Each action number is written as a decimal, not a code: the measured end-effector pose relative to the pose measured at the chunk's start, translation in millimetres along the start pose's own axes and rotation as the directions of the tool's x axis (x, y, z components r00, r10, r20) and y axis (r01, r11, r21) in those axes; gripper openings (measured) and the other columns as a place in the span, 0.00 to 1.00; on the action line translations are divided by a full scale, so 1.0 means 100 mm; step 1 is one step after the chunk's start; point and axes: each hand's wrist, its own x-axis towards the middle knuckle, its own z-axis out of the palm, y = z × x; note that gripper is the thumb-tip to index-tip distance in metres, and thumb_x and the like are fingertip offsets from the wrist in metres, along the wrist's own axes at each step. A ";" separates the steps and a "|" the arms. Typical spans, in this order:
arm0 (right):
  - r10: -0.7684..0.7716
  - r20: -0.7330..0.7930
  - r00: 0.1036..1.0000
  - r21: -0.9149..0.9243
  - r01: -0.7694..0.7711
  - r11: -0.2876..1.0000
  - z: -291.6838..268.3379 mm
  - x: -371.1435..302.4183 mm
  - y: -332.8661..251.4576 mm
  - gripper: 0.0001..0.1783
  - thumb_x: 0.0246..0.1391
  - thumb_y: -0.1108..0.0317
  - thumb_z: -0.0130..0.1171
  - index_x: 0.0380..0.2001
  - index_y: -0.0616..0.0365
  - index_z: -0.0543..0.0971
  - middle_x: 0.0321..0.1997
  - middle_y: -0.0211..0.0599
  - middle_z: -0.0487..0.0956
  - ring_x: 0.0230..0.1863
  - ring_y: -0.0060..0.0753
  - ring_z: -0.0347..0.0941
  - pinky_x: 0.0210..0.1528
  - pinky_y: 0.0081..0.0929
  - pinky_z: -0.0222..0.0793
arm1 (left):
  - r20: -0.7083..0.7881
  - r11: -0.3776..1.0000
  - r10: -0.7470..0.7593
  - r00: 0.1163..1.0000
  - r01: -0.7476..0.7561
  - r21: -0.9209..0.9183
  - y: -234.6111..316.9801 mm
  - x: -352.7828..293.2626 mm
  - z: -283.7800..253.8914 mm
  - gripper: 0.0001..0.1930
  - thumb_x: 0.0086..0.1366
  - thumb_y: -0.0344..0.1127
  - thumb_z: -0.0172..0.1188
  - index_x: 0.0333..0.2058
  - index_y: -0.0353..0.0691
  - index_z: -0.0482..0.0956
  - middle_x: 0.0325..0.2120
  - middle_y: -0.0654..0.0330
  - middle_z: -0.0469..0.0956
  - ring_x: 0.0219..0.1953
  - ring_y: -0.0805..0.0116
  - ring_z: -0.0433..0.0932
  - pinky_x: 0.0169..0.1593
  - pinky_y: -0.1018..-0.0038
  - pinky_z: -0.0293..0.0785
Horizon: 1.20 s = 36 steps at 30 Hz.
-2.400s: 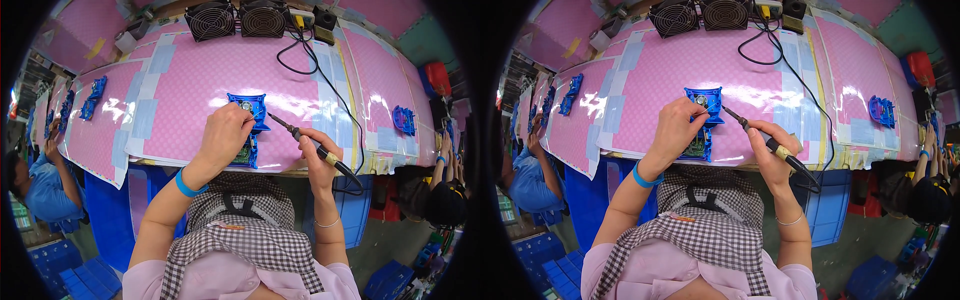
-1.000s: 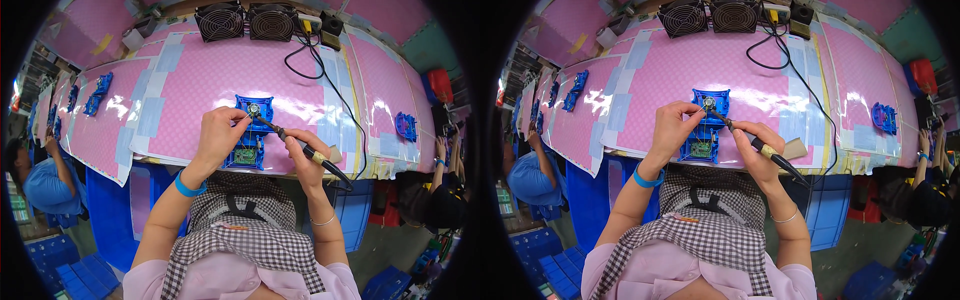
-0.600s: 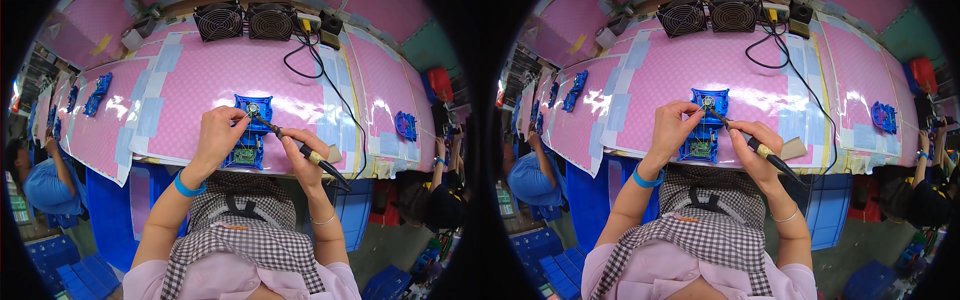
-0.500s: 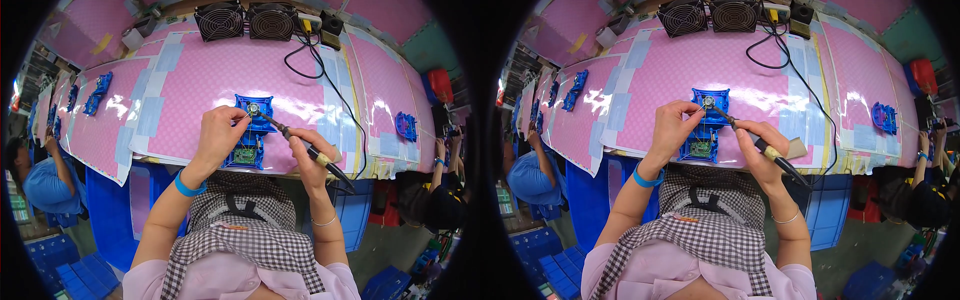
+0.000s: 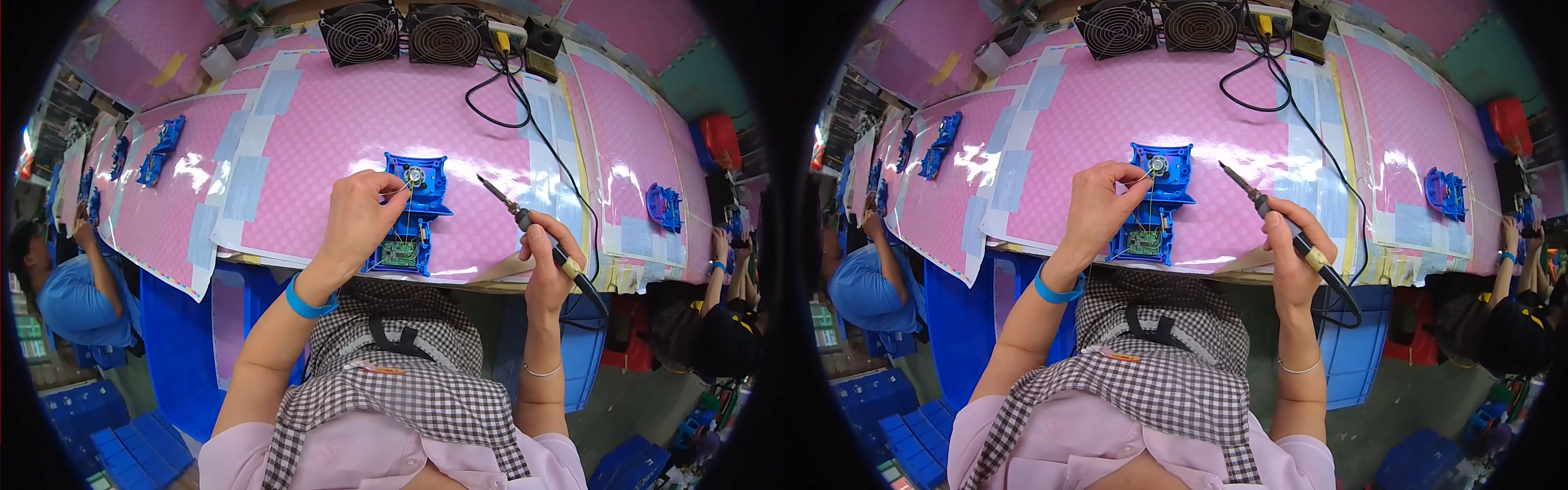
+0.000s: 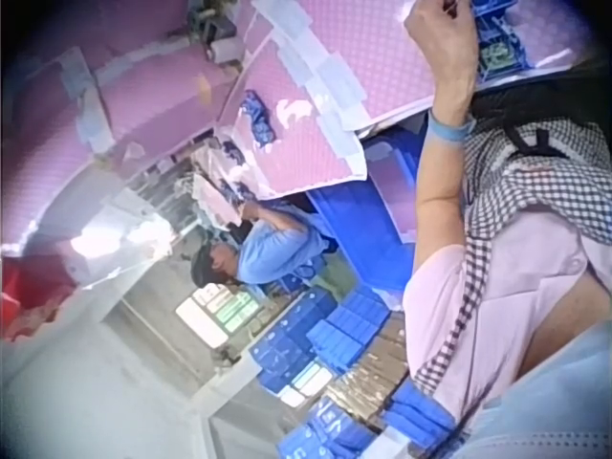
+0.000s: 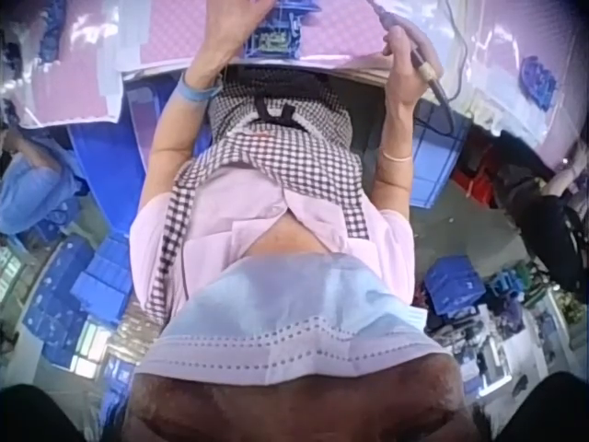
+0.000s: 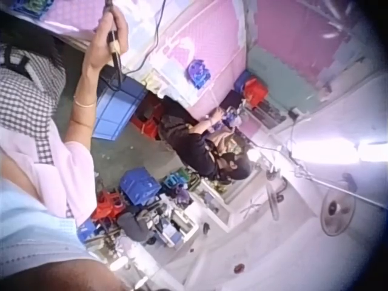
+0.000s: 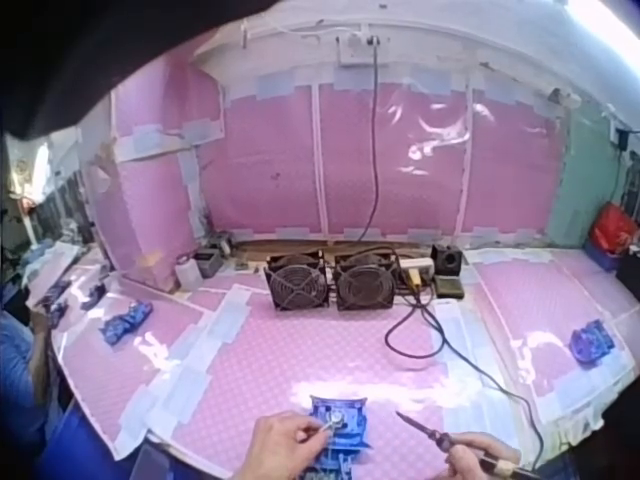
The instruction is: Soldering electronic components onto a small circuit board attached to a fan.
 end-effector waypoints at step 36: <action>-0.383 -0.609 0.694 -0.671 -0.194 0.715 -3.08 1.84 0.79 0.37 0.30 0.48 0.76 0.42 0.53 0.72 0.36 0.47 0.80 0.40 0.50 0.76 0.45 0.37 0.71 | -0.349 0.488 0.261 0.900 0.188 0.852 -2.41 0.80 -2.59 0.09 0.59 0.35 0.57 0.32 0.34 0.77 0.28 0.48 0.77 0.34 0.47 0.75 0.38 0.57 0.70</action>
